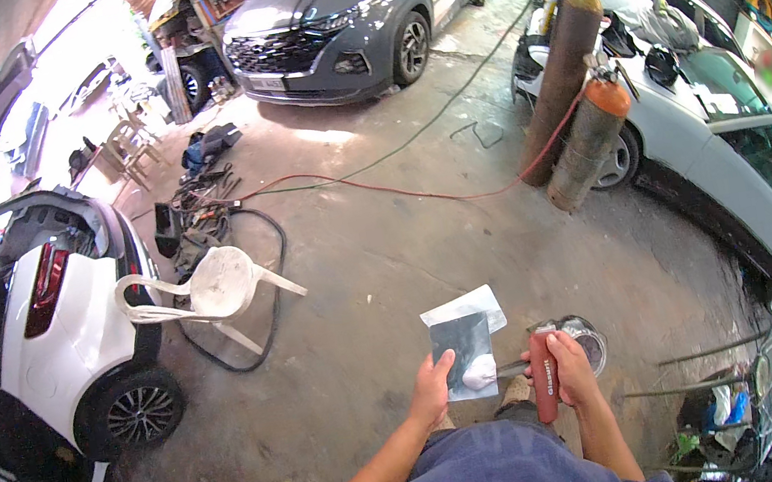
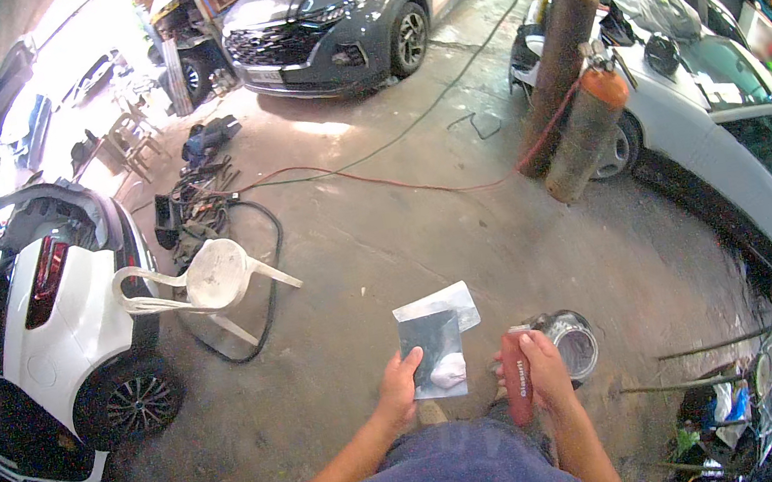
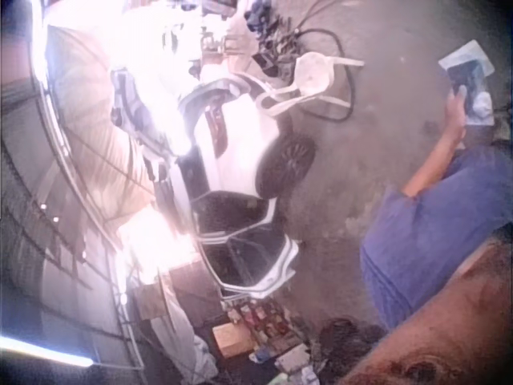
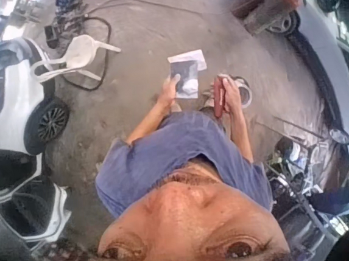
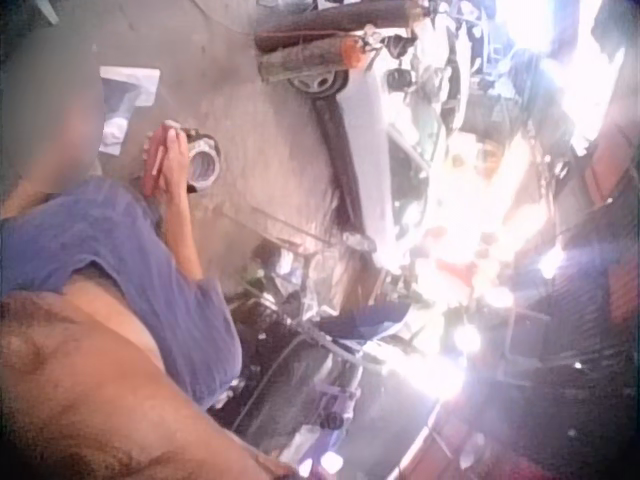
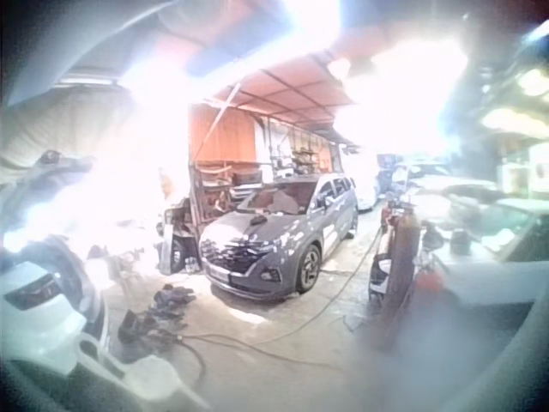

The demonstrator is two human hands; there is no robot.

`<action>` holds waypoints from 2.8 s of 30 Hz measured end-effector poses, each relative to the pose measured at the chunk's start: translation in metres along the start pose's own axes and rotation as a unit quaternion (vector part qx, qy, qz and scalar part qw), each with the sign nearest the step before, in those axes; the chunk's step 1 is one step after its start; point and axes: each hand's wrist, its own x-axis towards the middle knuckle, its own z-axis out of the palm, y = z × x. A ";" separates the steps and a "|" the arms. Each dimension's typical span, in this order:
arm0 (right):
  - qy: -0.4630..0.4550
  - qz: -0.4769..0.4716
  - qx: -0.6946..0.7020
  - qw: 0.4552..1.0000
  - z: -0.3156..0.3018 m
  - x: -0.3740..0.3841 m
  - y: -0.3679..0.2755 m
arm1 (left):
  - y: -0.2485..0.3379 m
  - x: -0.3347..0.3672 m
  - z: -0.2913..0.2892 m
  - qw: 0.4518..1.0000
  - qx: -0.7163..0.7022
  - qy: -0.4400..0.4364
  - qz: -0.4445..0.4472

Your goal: The person prepares a sanding block by applying a substance from a can, then walks to a car and sands a section of the rear bumper. The person continues sanding the same area repeatedly.

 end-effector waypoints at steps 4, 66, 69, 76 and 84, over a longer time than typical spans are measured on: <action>0.017 -0.002 0.008 1.000 -0.003 -0.006 0.008 | -0.017 0.003 -0.007 1.000 0.031 -0.001 0.000; -0.063 0.019 -0.451 0.890 0.055 -0.026 -0.066 | 0.041 -0.011 0.029 0.954 0.235 -0.168 0.082; -0.070 0.015 -0.448 0.891 0.057 -0.026 -0.067 | 0.049 -0.016 0.033 0.948 0.264 -0.160 0.073; -0.068 0.006 -0.457 0.887 0.058 -0.026 -0.067 | 0.049 -0.018 0.034 0.940 0.286 -0.158 0.103; -0.053 -0.013 -0.477 0.877 0.054 -0.026 -0.063 | 0.051 -0.027 0.039 0.897 0.384 -0.166 0.143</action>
